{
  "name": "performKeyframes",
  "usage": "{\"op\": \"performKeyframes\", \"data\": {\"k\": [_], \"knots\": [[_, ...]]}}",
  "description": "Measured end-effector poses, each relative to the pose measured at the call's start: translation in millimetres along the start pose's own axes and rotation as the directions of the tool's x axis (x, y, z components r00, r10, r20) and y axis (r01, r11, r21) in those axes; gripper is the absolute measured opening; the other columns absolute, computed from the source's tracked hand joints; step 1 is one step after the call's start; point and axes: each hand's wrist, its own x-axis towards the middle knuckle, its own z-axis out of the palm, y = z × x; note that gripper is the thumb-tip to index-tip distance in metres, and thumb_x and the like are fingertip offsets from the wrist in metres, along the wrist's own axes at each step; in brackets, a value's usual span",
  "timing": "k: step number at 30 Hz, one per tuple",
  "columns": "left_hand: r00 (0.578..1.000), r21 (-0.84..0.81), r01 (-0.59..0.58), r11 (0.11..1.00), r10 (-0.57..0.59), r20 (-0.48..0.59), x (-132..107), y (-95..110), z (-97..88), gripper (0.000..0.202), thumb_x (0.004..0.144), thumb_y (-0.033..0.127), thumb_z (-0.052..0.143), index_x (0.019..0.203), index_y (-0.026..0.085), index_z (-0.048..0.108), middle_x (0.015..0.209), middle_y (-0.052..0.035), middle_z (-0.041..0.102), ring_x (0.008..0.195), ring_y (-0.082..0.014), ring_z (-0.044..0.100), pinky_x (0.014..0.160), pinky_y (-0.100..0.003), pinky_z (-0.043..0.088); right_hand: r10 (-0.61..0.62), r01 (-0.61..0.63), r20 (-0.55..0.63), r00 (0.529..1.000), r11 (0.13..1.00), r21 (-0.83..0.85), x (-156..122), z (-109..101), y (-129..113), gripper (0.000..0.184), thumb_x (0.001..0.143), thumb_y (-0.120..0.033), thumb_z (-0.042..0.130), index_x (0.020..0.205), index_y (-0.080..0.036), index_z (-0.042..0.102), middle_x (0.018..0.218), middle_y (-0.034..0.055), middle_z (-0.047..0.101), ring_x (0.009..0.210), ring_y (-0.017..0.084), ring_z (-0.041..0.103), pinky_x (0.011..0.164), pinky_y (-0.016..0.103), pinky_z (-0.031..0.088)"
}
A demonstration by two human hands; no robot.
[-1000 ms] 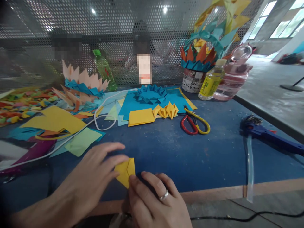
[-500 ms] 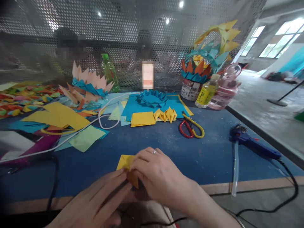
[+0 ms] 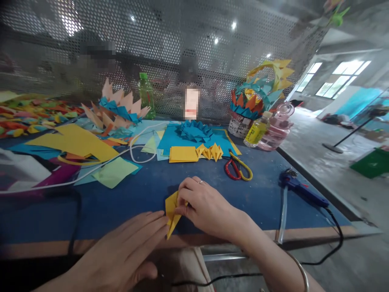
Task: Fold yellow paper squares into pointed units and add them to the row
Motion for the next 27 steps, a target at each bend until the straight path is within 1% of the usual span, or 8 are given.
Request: {"op": "performKeyframes", "data": {"k": [3,7,10,12,15,21,23,27], "knots": [[1.0,0.001,-0.02,1.0,0.02,0.001,2,-4,-4.9,0.037,0.108,0.032,0.036,0.123,0.012,0.064,0.124,-0.0045,0.071,0.118,-0.0186,0.063,0.107,-0.029,0.046,0.027,-0.028,0.011,1.0,0.998,0.064,-5,0,-2,0.012,0.094,-0.014,0.065,0.083,-0.018,0.06,0.1,0.0031,0.062,0.095,0.017,0.057,0.09,0.034,0.048],[0.996,0.015,-0.083,0.996,0.083,0.022,4,-11,-8.2,0.037,0.108,0.028,0.034,0.126,0.012,0.062,0.129,-0.0025,0.069,0.118,-0.0177,0.063,0.104,-0.028,0.047,0.046,-0.051,0.033,0.998,0.985,0.164,-4,4,0,0.011,0.093,-0.016,0.065,0.083,-0.017,0.061,0.098,0.0039,0.062,0.095,0.019,0.055,0.087,0.034,0.047],[0.989,0.032,-0.136,0.99,0.134,0.058,6,-14,-8.8,0.037,0.107,0.021,0.032,0.126,0.011,0.062,0.131,-0.0039,0.068,0.119,-0.0179,0.062,0.104,-0.029,0.046,0.059,-0.062,0.022,0.998,0.982,0.179,-3,7,2,0.012,0.093,-0.014,0.065,0.082,-0.017,0.061,0.096,0.0039,0.061,0.095,0.019,0.054,0.088,0.035,0.046],[0.987,0.031,-0.151,0.988,0.149,0.054,6,-15,-8.7,0.038,0.108,0.023,0.031,0.124,0.011,0.063,0.129,-0.004,0.069,0.119,-0.0175,0.063,0.104,-0.029,0.045,0.072,-0.073,0.011,0.997,0.98,0.187,-4,9,2,0.013,0.092,-0.012,0.066,0.082,-0.017,0.06,0.098,0.0043,0.061,0.095,0.019,0.053,0.088,0.035,0.046],[0.991,0.012,-0.135,0.991,0.134,0.017,6,-15,-8.6,0.041,0.11,0.03,0.03,0.122,0.013,0.065,0.126,-0.0028,0.071,0.115,-0.0166,0.065,0.103,-0.028,0.046,0.089,-0.086,-0.003,0.996,0.976,0.198,-7,13,1,0.014,0.091,-0.01,0.066,0.083,-0.017,0.058,0.099,0.004,0.061,0.096,0.02,0.052,0.087,0.036,0.046],[0.993,-0.026,-0.115,0.993,0.116,0.017,7,-14,-9.3,0.041,0.11,0.03,0.029,0.122,0.012,0.065,0.125,-0.0035,0.071,0.115,-0.0166,0.064,0.104,-0.029,0.046,0.119,-0.113,-0.019,0.993,0.974,0.197,-8,18,-1,0.013,0.092,-0.01,0.065,0.085,-0.018,0.058,0.101,0.0047,0.06,0.099,0.021,0.05,0.089,0.038,0.045],[0.994,-0.027,-0.108,0.994,0.108,0.002,8,-14,-8.8,0.041,0.11,0.03,0.03,0.121,0.012,0.065,0.124,-0.003,0.071,0.114,-0.0161,0.064,0.104,-0.028,0.045,0.125,-0.12,-0.015,0.992,0.975,0.185,-8,19,-2,0.012,0.092,-0.012,0.065,0.085,-0.018,0.058,0.101,0.0047,0.06,0.099,0.022,0.05,0.088,0.039,0.045],[0.995,-0.006,-0.098,0.995,0.098,-0.023,9,-14,-7.8,0.039,0.11,0.031,0.032,0.12,0.013,0.065,0.122,-0.0018,0.072,0.114,-0.015,0.063,0.108,-0.027,0.04,0.141,-0.14,0.004,0.99,0.978,0.157,-8,19,-5,0.012,0.093,-0.012,0.065,0.086,-0.018,0.057,0.102,0.0053,0.059,0.101,0.023,0.049,0.087,0.039,0.046]]}}
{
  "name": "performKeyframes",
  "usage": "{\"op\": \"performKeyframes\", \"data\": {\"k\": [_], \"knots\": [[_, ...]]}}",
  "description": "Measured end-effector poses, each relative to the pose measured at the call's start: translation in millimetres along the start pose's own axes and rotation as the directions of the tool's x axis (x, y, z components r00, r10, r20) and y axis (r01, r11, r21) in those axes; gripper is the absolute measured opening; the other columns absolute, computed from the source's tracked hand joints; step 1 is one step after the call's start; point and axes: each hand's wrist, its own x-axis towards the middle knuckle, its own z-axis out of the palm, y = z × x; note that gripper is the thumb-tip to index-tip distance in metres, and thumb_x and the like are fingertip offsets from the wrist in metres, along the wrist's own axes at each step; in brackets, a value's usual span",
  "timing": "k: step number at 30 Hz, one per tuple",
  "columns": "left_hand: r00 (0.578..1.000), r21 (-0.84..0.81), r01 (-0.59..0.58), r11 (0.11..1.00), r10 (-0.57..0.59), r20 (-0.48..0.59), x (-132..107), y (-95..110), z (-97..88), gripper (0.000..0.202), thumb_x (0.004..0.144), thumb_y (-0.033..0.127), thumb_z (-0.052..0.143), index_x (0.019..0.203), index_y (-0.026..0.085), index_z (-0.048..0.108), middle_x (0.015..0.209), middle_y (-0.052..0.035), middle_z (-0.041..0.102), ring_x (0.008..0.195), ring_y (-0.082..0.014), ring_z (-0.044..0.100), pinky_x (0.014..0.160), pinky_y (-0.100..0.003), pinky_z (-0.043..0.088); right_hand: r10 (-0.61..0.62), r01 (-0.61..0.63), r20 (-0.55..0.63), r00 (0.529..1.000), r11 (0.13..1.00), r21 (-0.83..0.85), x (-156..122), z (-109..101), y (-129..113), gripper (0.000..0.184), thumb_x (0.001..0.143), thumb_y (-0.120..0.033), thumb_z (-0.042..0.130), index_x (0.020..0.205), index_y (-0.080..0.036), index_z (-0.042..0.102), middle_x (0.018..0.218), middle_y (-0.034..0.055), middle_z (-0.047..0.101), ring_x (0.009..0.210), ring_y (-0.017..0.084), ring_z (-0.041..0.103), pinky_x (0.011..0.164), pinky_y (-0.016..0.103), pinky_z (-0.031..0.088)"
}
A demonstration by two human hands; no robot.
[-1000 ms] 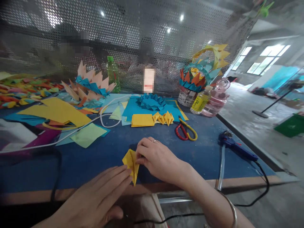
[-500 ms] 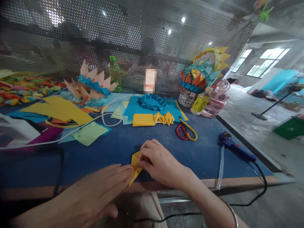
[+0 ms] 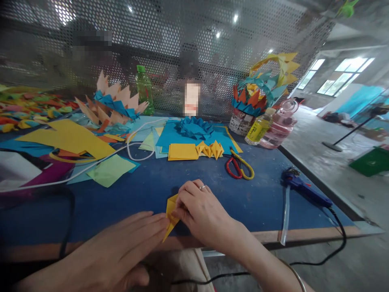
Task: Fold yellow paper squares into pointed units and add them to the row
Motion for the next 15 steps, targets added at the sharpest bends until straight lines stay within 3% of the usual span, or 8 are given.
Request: {"op": "performKeyframes", "data": {"k": [5,15], "knots": [[1.0,-0.028,0.019,0.999,-0.019,0.011,0.4,0.5,-0.8,0.038,0.109,0.035,0.035,0.122,0.014,0.064,0.123,-0.0009,0.071,0.115,-0.0147,0.062,0.112,-0.026,0.036,0.009,-0.009,-0.01,1.0,1.0,-0.012,-0.8,0.9,-0.5,0.01,0.094,-0.014,0.063,0.088,-0.018,0.058,0.104,0.0053,0.059,0.101,0.023,0.049,0.088,0.04,0.046],[0.988,-0.097,0.046,0.994,-0.031,0.151,-4.5,1.0,1.5,0.045,0.106,0.046,0.038,0.129,0.015,0.062,0.129,-0.0035,0.068,0.121,-0.0189,0.057,0.112,-0.03,0.037,0.0,0.0,-0.019,1.0,1.0,0.004,-0.2,2.7,1.4,0.011,0.093,-0.012,0.063,0.088,-0.018,0.056,0.103,0.0049,0.059,0.102,0.022,0.049,0.09,0.039,0.045]]}}
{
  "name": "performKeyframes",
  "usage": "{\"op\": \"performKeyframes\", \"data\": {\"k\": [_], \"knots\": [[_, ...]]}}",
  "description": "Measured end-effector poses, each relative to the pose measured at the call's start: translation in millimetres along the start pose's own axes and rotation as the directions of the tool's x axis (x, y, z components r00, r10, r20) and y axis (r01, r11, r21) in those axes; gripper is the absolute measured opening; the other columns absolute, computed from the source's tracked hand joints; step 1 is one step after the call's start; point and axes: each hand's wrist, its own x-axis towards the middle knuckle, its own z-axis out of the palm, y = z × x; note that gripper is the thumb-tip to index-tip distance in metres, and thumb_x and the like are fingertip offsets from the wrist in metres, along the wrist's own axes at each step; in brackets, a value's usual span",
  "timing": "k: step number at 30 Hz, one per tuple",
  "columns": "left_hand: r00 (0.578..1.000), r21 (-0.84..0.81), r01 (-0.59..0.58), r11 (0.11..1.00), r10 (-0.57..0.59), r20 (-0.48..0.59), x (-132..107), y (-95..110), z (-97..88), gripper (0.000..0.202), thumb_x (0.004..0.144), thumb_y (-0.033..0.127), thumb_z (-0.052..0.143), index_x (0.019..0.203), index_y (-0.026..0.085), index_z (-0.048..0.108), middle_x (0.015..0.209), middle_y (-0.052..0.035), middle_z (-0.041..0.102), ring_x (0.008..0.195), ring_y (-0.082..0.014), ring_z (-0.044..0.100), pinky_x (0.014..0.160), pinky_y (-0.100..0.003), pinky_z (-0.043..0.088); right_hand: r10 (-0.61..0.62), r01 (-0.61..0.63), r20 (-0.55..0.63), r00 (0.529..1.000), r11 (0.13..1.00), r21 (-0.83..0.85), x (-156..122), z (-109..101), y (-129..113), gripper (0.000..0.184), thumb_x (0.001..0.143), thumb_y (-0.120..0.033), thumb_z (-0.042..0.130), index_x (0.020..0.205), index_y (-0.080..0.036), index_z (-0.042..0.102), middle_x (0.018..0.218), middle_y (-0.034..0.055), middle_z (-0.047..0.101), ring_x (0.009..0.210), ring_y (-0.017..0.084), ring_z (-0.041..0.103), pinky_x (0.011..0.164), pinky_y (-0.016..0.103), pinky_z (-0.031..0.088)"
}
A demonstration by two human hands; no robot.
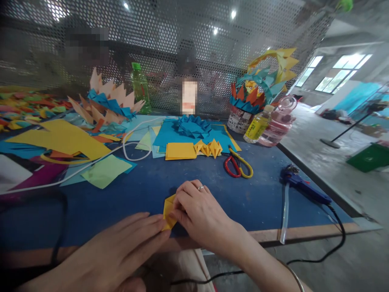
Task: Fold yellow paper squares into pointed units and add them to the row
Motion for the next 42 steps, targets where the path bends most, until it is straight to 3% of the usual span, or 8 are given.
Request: {"op": "performKeyframes", "data": {"k": [6,14,17,22,27,30,33,42], "knots": [[0.999,-0.025,0.037,0.999,-0.036,0.033,4,2,1.7,0.047,0.107,0.047,0.032,0.128,0.016,0.061,0.127,-0.003,0.067,0.12,-0.0191,0.056,0.111,-0.033,0.037,0.073,-0.071,-0.042,0.996,0.996,0.059,-3,2,1,0.015,0.091,-0.013,0.068,0.091,-0.02,0.054,0.102,0.0035,0.059,0.099,0.022,0.05,0.089,0.04,0.044],[0.998,-0.071,0.0,0.997,-0.004,-0.06,13,-3,5.1,0.05,0.106,0.05,0.033,0.12,0.013,0.064,0.113,-0.007,0.071,0.109,-0.0206,0.062,0.104,-0.032,0.044,0.111,-0.097,-0.078,0.991,0.982,0.162,-8,1,-5,0.036,0.081,-0.023,0.082,0.104,-0.022,0.054,0.112,0.0041,0.058,0.108,0.023,0.052,0.099,0.043,0.043],[0.999,-0.072,-0.008,0.997,0.005,-0.041,9,-4,13.0,0.045,0.105,0.049,0.04,0.124,0.015,0.063,0.115,-0.0069,0.07,0.11,-0.0213,0.061,0.105,-0.033,0.044,0.13,-0.115,-0.08,0.988,0.979,0.17,-8,0,-5,0.034,0.083,-0.025,0.08,0.104,-0.022,0.054,0.111,0.0044,0.058,0.108,0.023,0.052,0.097,0.042,0.044],[0.988,-0.074,-0.023,0.997,0.011,-0.151,2,-4,25.1,0.044,0.107,0.043,0.031,0.126,0.016,0.061,0.117,-0.0066,0.068,0.111,-0.0218,0.058,0.107,-0.035,0.04,0.143,-0.127,-0.086,0.986,0.978,0.164,-9,2,2,0.028,0.089,-0.021,0.073,0.106,-0.022,0.051,0.112,0.0033,0.056,0.108,0.022,0.051,0.098,0.041,0.042],[0.996,0.011,-0.054,0.998,0.055,-0.077,4,-6,21.9,0.044,0.108,0.042,0.031,0.123,0.014,0.062,0.118,-0.0068,0.069,0.111,-0.0211,0.058,0.107,-0.033,0.039,0.151,-0.139,-0.072,0.986,0.98,0.144,-7,-1,4,0.025,0.092,-0.016,0.068,0.107,-0.022,0.049,0.113,0.004,0.055,0.108,0.022,0.051,0.098,0.043,0.042],[0.983,-0.013,-0.044,0.999,0.04,-0.179,2,-6,26.9,0.046,0.108,0.04,0.027,0.12,0.014,0.062,0.115,-0.0072,0.068,0.109,-0.0214,0.058,0.108,-0.034,0.038,0.154,-0.146,-0.089,0.984,0.985,0.089,-4,-2,3,0.022,0.092,-0.009,0.063,0.104,-0.021,0.05,0.111,0.0055,0.056,0.105,0.023,0.051,0.096,0.044,0.044],[0.985,-0.035,-0.031,0.999,0.024,-0.171,-1,-4,32.0,0.044,0.108,0.04,0.029,0.123,0.015,0.061,0.119,-0.0077,0.067,0.112,-0.022,0.057,0.109,-0.035,0.038,0.118,-0.113,-0.126,0.985,0.993,0.046,-3,1,5,0.02,0.093,-0.005,0.058,0.103,-0.021,0.05,0.111,0.0068,0.057,0.103,0.024,0.051,0.093,0.044,0.046],[0.998,-0.049,-0.006,0.999,0.003,-0.069,8,-3,4.7,0.046,0.105,0.048,0.038,0.121,0.015,0.065,0.116,-0.0078,0.07,0.111,-0.0208,0.061,0.107,-0.031,0.044,0.084,-0.085,-0.217,0.973,0.996,0.008,-2,11,11,0.025,0.091,0.001,0.046,0.102,-0.021,0.051,0.106,0.0072,0.058,0.099,0.024,0.053,0.092,0.045,0.046]]}}
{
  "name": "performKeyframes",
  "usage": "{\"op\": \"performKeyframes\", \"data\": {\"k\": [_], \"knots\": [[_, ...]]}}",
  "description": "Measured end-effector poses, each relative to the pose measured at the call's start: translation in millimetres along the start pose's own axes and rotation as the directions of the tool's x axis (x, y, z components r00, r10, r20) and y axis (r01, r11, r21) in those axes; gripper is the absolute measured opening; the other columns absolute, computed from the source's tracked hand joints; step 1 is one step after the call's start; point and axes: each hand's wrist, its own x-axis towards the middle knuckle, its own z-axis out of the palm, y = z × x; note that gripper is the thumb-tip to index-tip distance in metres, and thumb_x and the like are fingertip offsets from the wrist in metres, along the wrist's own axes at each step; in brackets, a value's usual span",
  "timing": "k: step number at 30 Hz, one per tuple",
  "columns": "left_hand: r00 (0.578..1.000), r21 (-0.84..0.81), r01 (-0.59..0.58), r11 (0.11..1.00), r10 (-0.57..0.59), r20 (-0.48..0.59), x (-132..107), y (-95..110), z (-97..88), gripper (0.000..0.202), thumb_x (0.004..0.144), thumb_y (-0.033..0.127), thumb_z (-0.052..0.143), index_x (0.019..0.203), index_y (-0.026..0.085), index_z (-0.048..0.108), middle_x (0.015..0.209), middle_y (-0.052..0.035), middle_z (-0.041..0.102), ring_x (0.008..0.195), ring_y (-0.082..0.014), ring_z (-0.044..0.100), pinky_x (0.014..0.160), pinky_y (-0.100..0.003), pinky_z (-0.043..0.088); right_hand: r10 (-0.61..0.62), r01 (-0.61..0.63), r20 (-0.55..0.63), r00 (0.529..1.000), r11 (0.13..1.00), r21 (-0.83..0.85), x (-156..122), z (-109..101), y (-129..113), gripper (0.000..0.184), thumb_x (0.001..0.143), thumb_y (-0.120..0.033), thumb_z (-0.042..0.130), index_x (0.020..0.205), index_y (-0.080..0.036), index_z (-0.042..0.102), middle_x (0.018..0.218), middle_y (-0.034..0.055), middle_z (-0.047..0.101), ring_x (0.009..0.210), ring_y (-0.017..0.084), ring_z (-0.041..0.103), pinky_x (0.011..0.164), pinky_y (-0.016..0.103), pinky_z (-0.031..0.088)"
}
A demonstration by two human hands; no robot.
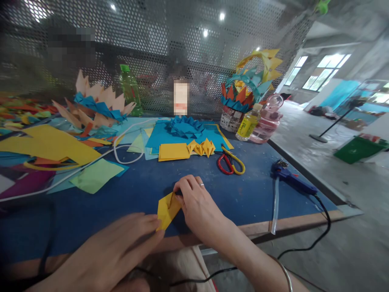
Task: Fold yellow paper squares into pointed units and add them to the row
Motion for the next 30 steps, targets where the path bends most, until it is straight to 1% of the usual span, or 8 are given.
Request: {"op": "performKeyframes", "data": {"k": [3,5,9,14,17,22,25,30], "knots": [[0.999,-0.018,0.03,0.999,-0.03,0.021,0,3,-2.5,0.048,0.104,0.051,0.039,0.124,0.015,0.064,0.119,-0.0077,0.069,0.113,-0.0211,0.061,0.109,-0.032,0.043,0.0,0.0,-0.003,1.0,1.0,0.02,-2,-3,-2,0.023,0.093,0.0,0.045,0.102,-0.021,0.051,0.106,0.0066,0.059,0.1,0.022,0.054,0.093,0.044,0.046],[0.999,-0.025,0.04,0.999,-0.039,0.033,-1,4,-1.4,0.048,0.104,0.052,0.039,0.125,0.016,0.063,0.118,-0.007,0.069,0.114,-0.0206,0.06,0.11,-0.031,0.042,-0.013,0.013,0.01,1.0,0.999,0.032,-3,-5,-4,0.016,0.094,-0.009,0.054,0.105,-0.02,0.052,0.11,0.0068,0.059,0.104,0.023,0.054,0.094,0.043,0.046],[0.998,-0.003,0.043,0.999,-0.042,0.051,-3,7,1.8,0.05,0.103,0.053,0.041,0.126,0.015,0.062,0.119,-0.0081,0.069,0.115,-0.0213,0.06,0.109,-0.033,0.044,0.013,-0.014,0.022,1.0,0.999,0.045,-2,-3,-5,0.036,0.084,-0.021,0.075,0.113,-0.02,0.053,0.117,0.0087,0.059,0.111,0.026,0.054,0.099,0.047,0.045],[0.996,0.012,0.044,0.999,-0.045,0.071,-8,10,3.0,0.043,0.099,0.051,0.052,0.12,0.017,0.066,0.127,-0.0124,0.066,0.123,-0.0239,0.056,0.112,-0.038,0.042,0.004,-0.005,0.022,1.0,0.999,0.035,7,0,2,0.025,0.093,-0.013,0.061,0.116,-0.022,0.057,0.118,0.0077,0.058,0.111,0.023,0.056,0.103,0.046,0.042],[0.998,0.008,0.045,0.999,-0.046,0.053,-13,9,2.5,0.044,0.098,0.053,0.054,0.124,0.019,0.064,0.134,-0.01,0.063,0.127,-0.023,0.055,0.114,-0.037,0.04,-0.037,0.035,0.049,0.998,0.999,0.032,13,-2,5,0.019,0.093,-0.011,0.06,0.108,-0.022,0.061,0.112,0.0054,0.06,0.107,0.021,0.057,0.102,0.043,0.041],[0.999,0.043,0.038,0.998,-0.039,0.024,-12,8,0.2,0.034,0.103,0.044,0.05,0.126,0.022,0.062,0.133,-0.0044,0.065,0.125,-0.0197,0.057,0.11,-0.033,0.044,-0.055,0.053,0.092,0.994,0.998,0.025,23,-9,2,0.013,0.088,-0.008,0.066,0.091,-0.019,0.059,0.1,0.0036,0.061,0.095,0.018,0.057,0.096,0.039,0.042],[0.998,0.123,0.035,0.992,-0.029,-0.049,-3,12,-0.3,0.032,0.107,0.035,0.041,0.121,0.017,0.063,0.123,-0.0047,0.07,0.115,-0.0183,0.063,0.104,-0.029,0.047,-0.049,0.045,0.114,0.992,0.998,0.037,27,-14,-3,0.015,0.084,-0.008,0.068,0.084,-0.019,0.058,0.092,0.0017,0.061,0.089,0.018,0.058,0.09,0.036,0.043],[0.985,0.169,0.055,0.984,-0.025,-0.173,12,19,3.4,0.031,0.108,0.026,0.035,0.112,0.012,0.062,0.105,-0.0053,0.074,0.099,-0.0182,0.068,0.096,-0.031,0.049,-0.004,-0.013,0.133,0.991,0.992,0.127,26,-18,-6,0.016,0.084,-0.007,0.061,0.091,-0.021,0.057,0.074,-0.0045,0.06,0.068,0.013,0.058,0.063,0.023,0.041]]}}
